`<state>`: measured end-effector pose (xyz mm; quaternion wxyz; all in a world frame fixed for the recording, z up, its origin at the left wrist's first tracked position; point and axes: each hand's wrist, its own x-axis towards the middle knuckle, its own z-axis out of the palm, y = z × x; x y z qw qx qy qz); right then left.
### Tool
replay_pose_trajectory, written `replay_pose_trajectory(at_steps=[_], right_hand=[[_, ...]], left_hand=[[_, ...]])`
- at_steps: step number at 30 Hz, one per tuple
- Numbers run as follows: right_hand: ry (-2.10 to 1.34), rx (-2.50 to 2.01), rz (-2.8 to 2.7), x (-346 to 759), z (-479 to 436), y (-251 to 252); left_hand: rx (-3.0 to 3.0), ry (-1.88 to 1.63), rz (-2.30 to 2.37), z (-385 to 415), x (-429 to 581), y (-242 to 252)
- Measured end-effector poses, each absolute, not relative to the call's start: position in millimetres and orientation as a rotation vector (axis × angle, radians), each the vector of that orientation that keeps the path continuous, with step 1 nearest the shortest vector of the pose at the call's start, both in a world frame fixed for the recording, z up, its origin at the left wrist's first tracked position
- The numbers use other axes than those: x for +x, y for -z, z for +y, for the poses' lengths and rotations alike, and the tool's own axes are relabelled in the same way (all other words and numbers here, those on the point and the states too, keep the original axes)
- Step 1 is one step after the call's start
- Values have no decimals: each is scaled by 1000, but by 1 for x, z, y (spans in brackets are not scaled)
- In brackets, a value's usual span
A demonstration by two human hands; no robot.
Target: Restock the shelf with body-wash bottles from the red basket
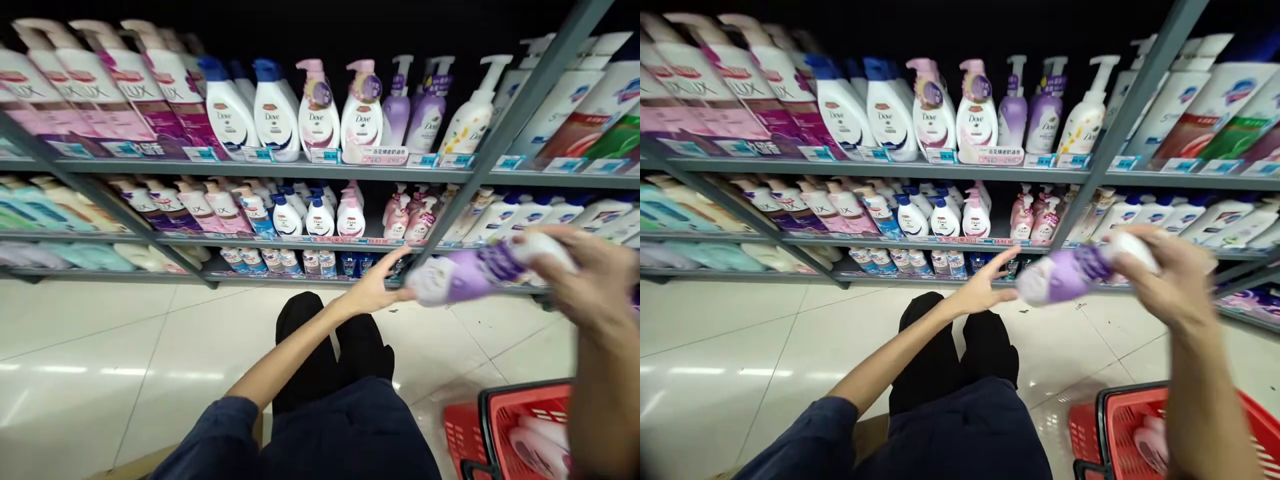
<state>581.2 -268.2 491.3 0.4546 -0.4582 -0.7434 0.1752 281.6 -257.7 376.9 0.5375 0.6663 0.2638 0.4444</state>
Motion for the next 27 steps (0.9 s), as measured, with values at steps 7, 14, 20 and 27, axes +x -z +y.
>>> replay_pose_trajectory(at_steps=[7, 14, 20, 27], right_hand=[[-795, -573, -1788, 416, -176, -507], [-1191, -477, -1751, 347, -183, -444], [-1219, -508, -1571, 319, -177, -429], [-1077, -515, -1639, 322, -174, -471]], left_hand=[[1073, -1574, 855, -255, 218, -369], [1029, -1765, 1098, -267, 195, -398], [1144, -1635, 978, -261, 168, -412], [1310, -1596, 809, -238, 152, -438]])
